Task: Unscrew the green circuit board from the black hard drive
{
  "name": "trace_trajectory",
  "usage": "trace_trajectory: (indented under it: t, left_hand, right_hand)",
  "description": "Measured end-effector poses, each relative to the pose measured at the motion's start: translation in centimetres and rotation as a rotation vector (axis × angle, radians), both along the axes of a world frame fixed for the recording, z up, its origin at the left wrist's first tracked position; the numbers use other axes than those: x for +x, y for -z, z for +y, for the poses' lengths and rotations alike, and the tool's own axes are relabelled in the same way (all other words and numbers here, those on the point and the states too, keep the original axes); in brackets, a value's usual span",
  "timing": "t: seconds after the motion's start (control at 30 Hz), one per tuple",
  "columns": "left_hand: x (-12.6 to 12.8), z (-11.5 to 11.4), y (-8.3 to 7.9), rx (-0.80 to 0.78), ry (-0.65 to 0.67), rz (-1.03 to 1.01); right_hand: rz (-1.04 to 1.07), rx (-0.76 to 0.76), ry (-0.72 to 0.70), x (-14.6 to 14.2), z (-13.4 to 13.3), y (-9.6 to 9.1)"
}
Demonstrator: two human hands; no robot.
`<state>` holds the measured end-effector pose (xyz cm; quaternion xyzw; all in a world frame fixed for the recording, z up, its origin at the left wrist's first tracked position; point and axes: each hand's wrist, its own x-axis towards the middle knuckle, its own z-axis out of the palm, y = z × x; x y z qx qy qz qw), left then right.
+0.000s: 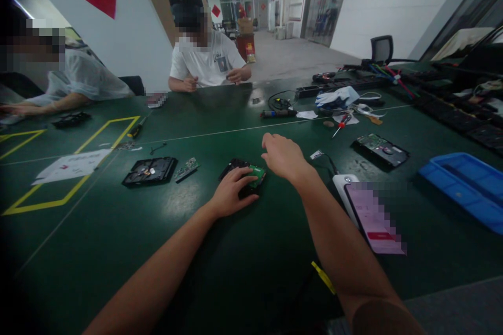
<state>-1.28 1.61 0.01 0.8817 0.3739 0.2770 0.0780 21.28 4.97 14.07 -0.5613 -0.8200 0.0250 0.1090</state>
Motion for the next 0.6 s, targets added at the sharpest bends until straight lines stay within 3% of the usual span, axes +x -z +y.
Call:
trace_trajectory:
  t: [0.17,0.37,0.6]
  left_hand:
    - [-0.02,-0.09,-0.2,-0.01,0.0,0.0]
    - [0.1,-0.14,-0.34,-0.008,-0.003,0.005]
    - [0.08,0.02,-0.15,-0.02,0.001,-0.004]
  right_hand:
    - [0.04,-0.032,-0.105,-0.12,-0.17,-0.08]
    - [0.033,0.018,0.132,-0.53,-0.02,0.14]
    - [0.168,-0.075,-0.113,-0.51,-0.01,0.1]
